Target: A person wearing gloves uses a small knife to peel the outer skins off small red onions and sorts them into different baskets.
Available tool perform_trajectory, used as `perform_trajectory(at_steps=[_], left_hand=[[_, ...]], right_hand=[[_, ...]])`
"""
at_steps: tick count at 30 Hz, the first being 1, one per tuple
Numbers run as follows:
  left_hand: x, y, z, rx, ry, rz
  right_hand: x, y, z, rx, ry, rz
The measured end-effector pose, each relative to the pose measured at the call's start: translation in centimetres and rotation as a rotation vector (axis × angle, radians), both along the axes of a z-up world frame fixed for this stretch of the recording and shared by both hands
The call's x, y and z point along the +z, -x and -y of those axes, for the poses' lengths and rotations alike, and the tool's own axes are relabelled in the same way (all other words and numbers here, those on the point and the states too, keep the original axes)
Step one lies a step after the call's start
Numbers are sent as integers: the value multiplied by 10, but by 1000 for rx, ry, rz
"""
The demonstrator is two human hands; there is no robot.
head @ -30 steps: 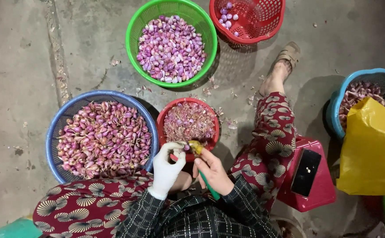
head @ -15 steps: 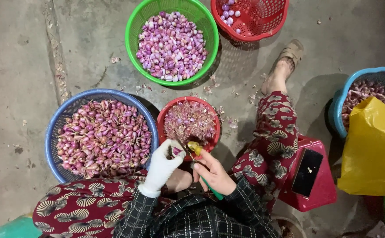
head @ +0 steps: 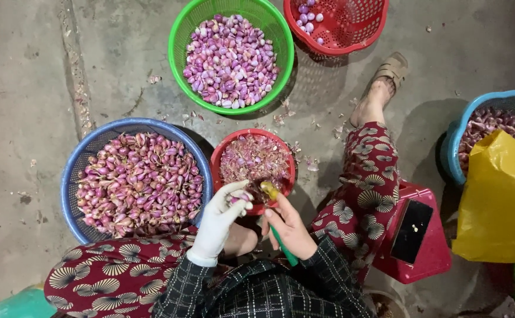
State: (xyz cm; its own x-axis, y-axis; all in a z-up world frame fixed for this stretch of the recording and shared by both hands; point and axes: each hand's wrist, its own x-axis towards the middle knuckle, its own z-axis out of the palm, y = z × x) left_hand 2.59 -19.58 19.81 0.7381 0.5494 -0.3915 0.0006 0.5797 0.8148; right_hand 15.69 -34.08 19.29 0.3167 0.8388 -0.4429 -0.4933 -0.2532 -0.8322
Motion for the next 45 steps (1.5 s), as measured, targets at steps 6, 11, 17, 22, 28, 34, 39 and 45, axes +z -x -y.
perform_trajectory(at_steps=[6,11,17,22,28,34,39,45], left_hand=[[-21,2,10,194,241,92],[-50,3,23,262,204,103],[-37,-1,23,259,95,82],[-40,-2,27,254,44,71],[-36,1,25,202,-36,23],[-22,-10,20,26,-80,3],[4,-65,-35,80,-418,-197],[-34,-88,-77,93,-53,164]], right_hand=[[-6,4,5,68,-73,37],[-1,4,4,152,-56,81],[-1,3,5,149,-51,147],[1,2,4,150,-59,137],[-4,4,5,110,-67,77],[-15,1,0,-20,-83,8],[-25,-4,-2,-201,-130,114],[-15,-10,9,-187,-41,34]])
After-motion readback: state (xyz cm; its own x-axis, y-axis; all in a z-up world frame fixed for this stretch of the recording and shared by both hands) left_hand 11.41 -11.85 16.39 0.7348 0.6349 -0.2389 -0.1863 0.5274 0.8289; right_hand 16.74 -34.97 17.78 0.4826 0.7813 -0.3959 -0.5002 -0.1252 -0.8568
